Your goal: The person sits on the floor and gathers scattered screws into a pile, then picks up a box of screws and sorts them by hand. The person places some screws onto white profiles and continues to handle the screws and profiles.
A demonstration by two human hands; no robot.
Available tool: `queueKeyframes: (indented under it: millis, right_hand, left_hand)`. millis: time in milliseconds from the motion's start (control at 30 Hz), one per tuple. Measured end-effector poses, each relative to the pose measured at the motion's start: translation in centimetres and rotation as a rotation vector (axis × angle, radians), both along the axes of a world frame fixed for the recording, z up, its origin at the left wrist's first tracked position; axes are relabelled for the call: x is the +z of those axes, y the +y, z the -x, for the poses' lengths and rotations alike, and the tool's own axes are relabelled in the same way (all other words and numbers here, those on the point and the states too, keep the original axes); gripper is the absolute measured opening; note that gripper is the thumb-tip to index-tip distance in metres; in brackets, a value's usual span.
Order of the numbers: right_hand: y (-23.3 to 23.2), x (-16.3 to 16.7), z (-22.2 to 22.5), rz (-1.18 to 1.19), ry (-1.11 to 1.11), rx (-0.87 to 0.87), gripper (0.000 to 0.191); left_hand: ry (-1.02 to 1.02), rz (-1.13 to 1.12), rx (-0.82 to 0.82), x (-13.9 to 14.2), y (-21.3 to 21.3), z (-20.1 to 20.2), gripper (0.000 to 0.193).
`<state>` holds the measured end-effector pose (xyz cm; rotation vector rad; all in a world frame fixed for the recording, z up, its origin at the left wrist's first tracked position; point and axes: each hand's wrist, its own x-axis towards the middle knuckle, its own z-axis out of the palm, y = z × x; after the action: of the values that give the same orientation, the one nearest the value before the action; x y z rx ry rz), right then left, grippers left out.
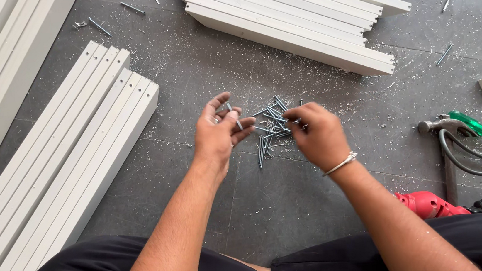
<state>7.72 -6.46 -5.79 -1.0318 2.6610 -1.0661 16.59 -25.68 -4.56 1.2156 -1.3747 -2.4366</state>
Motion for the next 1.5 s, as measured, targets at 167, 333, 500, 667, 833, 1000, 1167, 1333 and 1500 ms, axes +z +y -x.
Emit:
queueKeyframes:
  millis: [167,333,500,667,833,1000,1167,1333,1500]
  right_hand:
    - [-1.3,-1.0,-2.7,-0.056,0.211,0.232,0.016]
    - [-1.7,-1.4,-3.3,-0.119,0.204,0.247,0.018]
    - [-1.8,-0.5,-3.4,-0.188,0.202,0.158,0.019]
    - [-2.6,0.5,-4.9,-0.325,0.204,0.124,0.051]
    - [-2.6,0.2,-4.8,-0.285,0.115,0.112,0.054]
    - [-2.6,-0.4,-4.0,-0.11,-0.24,0.026,0.035]
    - [-2.2,0.9,-0.9,0.234,-0.772,-0.21,0.031]
    - [-1.4,2.4,0.3,0.243,-0.739,-0.289,0.031]
    - [-1.6,2.5,-0.3,-0.112,-0.386,-0.03,0.024]
  left_hand:
    - [-0.04,-0.025,0.04,-0.4,-0.8,-0.8,0.039]
    - [0.004,-0.138,0.054,-0.4,-0.7,-0.9,0.039]
    - [0.017,-0.153,0.055,0.0,-0.8,-0.9,0.039]
    - [0.042,-0.18,0.069,0.2,-0.7,-0.8,0.04]
    - [0.04,-0.164,0.052,0.2,-0.6,-0.9,0.04]
    - [0.033,-0.171,0.038,0.1,-0.7,-0.9,0.04]
    - [-0.053,-0.191,-0.184,-0.3,0.2,-0.7,0.049]
    - [-0.027,-0.279,-0.23,-1.2,0.5,-0.5,0.056]
    - [0.047,-0.27,-0.054,-1.8,-1.1,-0.8,0.041]
